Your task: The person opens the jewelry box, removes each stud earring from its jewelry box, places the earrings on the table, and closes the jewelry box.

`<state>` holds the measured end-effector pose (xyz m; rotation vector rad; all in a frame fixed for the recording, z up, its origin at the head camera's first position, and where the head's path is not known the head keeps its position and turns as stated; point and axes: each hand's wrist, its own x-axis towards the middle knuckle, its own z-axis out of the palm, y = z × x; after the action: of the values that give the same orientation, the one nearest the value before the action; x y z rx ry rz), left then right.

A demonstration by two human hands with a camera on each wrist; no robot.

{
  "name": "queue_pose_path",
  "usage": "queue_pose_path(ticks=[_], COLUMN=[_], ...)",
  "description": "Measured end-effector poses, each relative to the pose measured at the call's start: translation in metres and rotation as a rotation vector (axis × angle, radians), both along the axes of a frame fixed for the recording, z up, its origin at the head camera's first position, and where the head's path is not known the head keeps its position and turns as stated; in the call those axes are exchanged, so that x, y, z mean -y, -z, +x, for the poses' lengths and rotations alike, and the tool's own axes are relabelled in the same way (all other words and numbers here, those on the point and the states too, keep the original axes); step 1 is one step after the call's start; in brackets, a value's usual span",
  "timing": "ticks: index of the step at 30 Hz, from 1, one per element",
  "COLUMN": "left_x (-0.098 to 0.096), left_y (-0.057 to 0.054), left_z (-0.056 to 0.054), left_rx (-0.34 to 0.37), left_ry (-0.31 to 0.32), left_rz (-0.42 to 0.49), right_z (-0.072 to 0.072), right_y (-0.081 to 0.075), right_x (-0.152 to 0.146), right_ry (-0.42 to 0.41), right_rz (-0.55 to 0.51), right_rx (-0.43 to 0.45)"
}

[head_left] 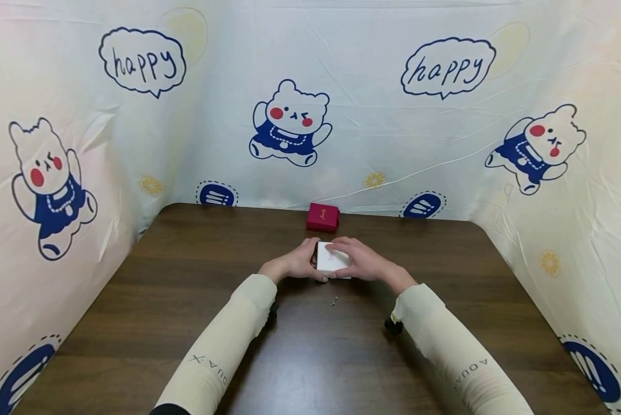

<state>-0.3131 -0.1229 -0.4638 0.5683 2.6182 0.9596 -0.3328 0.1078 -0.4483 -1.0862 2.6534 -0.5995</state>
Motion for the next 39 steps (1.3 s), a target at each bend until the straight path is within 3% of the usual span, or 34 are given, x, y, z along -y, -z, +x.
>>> queue_pose_path(ticks=[12, 39], left_x=[0.0011, 0.002], left_y=[-0.0006, 0.0003], left_z=[-0.0004, -0.0009], left_rx=[0.006, 0.001], left_ry=[0.011, 0.015], left_rz=[0.013, 0.039], right_z=[0.0027, -0.0001], right_y=[0.0022, 0.0066], right_x=[0.0013, -0.0042], right_ry=[0.015, 0.047], right_rz=[0.034, -0.048], right_rx=[0.016, 0.064])
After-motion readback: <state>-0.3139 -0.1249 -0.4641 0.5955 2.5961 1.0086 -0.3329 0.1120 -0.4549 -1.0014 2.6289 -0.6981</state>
